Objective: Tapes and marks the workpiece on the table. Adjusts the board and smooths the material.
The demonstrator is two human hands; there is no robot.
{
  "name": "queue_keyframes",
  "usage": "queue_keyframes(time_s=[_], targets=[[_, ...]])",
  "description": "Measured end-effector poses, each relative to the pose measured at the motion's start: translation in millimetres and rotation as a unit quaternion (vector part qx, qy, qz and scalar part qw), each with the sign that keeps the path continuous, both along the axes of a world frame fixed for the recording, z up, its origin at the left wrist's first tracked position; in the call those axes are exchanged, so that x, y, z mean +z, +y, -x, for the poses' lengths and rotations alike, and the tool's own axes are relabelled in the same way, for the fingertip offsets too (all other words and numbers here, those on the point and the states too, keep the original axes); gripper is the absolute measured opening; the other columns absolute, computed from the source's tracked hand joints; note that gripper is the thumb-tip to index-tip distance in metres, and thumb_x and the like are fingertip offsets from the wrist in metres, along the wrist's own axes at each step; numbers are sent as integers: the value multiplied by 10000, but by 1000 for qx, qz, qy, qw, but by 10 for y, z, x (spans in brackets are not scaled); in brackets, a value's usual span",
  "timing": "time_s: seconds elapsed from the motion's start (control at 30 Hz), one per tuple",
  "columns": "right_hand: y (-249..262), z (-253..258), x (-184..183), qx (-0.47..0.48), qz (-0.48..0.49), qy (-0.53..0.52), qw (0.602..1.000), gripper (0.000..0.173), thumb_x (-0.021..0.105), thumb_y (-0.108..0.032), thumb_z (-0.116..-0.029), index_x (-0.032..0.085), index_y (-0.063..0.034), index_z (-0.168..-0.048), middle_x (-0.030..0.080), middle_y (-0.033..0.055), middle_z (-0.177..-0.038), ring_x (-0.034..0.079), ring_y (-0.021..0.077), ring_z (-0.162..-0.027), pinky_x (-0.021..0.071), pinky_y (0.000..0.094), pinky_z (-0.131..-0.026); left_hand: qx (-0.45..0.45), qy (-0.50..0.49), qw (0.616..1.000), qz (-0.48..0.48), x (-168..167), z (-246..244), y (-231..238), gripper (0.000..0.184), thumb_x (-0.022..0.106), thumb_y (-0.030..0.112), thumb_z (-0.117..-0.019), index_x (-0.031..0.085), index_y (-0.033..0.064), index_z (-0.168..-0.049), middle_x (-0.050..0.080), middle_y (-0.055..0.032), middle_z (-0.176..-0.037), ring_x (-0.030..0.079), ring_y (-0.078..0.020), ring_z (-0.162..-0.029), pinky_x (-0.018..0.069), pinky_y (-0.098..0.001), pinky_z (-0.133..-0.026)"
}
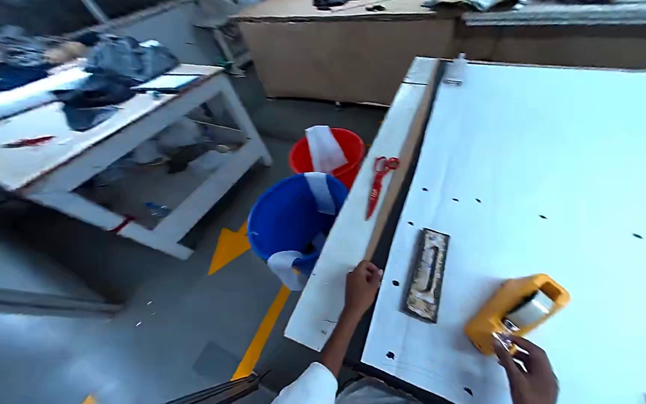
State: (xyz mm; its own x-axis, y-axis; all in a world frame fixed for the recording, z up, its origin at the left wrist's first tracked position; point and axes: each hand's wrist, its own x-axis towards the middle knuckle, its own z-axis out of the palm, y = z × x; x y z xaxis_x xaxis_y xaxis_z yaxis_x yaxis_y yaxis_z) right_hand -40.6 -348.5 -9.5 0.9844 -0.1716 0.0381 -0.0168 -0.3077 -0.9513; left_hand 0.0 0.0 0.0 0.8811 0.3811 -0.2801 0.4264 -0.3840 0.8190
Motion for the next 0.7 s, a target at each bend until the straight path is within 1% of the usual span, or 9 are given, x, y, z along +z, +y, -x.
queue_keyframes(time_s=[0.1,0.17,0.27,0.33,0.4,0.47,0.57,0.63,0.7], targets=[[33,-31,-34,-31,-9,5,999,367,797,-241,-834,692,-13,-1102,640,127,-1114,654,152,-799,582,287,-628,-5,8,1000,10,63,-86,-40,280,681,257,-997,638,27,-1150,719,-99,-821,710,-223,-715,603,-443,-726],[44,-34,-61,-38,-13,3,999,380,801,-268,-816,698,-23,-1087,651,115,-1099,660,153,-780,583,282,-608,-27,9,999,13,146,-140,-106,270,687,255,-995,633,36,-1145,711,-80,-793,694,-200,-678,593,-412,-689],[59,-30,-72,-46,-13,-4,999,385,806,-305,-810,710,-43,-1075,650,98,-1088,659,161,-787,583,287,-609,-76,16,997,-28,174,-256,-202,289,691,298,-992,629,58,-1141,696,-60,-752,685,-192,-655,590,-423,-681],[54,-25,-82,-51,-15,-6,999,372,810,-303,-812,719,-55,-1073,654,99,-1102,663,167,-777,588,294,-606,-114,73,987,-87,130,-321,-249,307,686,333,-990,635,71,-1140,709,-76,-793,716,-224,-724,603,-468,-744],[61,-22,-95,-51,-19,-6,998,364,807,-305,-816,724,-67,-1079,655,92,-1113,658,169,-773,584,295,-608,-147,142,966,-159,89,-350,-254,336,671,380,-982,666,74,-1121,730,-112,-904,728,-277,-866,579,-528,-833],[66,-14,-103,-51,-23,-5,998,356,808,-307,-816,732,-77,-1077,655,89,-1116,662,169,-780,585,291,-606,-159,171,950,-207,97,-342,-219,418,678,466,-958,686,69,-1090,724,-135,-954,705,-314,-950,550,-554,-853],[68,-28,-131,-48,-25,-16,998,347,816,-300,-813,739,-76,-1066,655,85,-1100,656,159,-762,578,271,-586,-153,197,941,-227,131,-294,-139,533,694,547,-923,686,50,-1115,704,-160,-1042,676,-336,-1025,536,-554,-879],[57,-41,-123,-41,-18,-20,999,351,823,-304,-806,743,-82,-1065,655,79,-1095,651,142,-754,572,261,-581,-144,211,937,-238,176,-174,-152,499,683,509,-939,680,55,-1146,701,-161,-1084,670,-335,-1058,529,-546,-896],[68,-52,-123,-32,-20,-25,999,355,829,-307,-801,747,-86,-1067,658,80,-1102,656,131,-765,575,250,-591,-144,189,939,-249,299,-11,-256,399,661,414,-968,676,60,-1151,714,-152,-1017,688,-330,-1003,538,-535,-869]])
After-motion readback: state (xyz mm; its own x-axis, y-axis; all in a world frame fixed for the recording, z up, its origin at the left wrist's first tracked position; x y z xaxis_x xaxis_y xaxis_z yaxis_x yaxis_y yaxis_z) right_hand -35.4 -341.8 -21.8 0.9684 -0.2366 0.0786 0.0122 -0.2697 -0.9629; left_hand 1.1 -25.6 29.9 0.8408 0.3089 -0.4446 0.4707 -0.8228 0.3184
